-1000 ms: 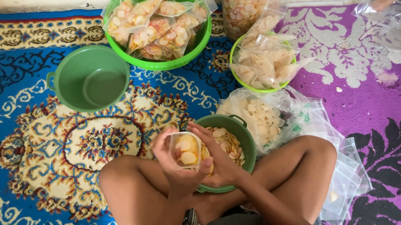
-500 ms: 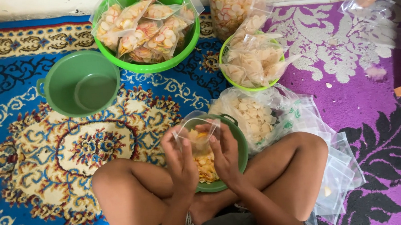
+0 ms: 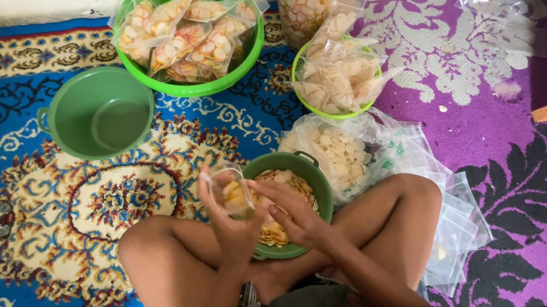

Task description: The person is sitting on the floor and manually filling small plastic bags with crackers from a green bowl.

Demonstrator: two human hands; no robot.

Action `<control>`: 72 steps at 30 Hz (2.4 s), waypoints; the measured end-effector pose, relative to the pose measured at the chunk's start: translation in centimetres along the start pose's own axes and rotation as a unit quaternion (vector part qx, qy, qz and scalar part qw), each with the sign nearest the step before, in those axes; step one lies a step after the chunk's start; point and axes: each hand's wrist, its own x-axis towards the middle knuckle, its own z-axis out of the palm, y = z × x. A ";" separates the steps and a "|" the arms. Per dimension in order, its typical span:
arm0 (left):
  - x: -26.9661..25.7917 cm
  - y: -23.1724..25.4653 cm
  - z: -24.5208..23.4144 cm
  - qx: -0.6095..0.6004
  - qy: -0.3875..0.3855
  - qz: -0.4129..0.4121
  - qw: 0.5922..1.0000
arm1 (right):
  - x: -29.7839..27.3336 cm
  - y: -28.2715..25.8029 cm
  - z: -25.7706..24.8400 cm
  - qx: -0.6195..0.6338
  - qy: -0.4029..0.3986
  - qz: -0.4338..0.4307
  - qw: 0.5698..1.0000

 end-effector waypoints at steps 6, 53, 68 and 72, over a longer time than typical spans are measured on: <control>2.8 -4.3 -2.3 0.067 0.024 0.080 0.994 | 1.0 5.4 -5.2 -0.079 0.029 0.125 0.989; 2.1 -14.3 -1.5 0.264 0.074 0.291 0.917 | 3.6 3.7 1.0 -0.019 0.110 0.113 0.987; 2.0 -13.9 -1.6 0.263 0.031 0.256 0.929 | 3.8 3.6 0.7 -0.116 0.062 0.052 0.990; 1.8 -14.8 -1.6 0.251 0.034 0.242 0.937 | 3.0 4.9 -0.9 -0.113 0.084 0.093 0.986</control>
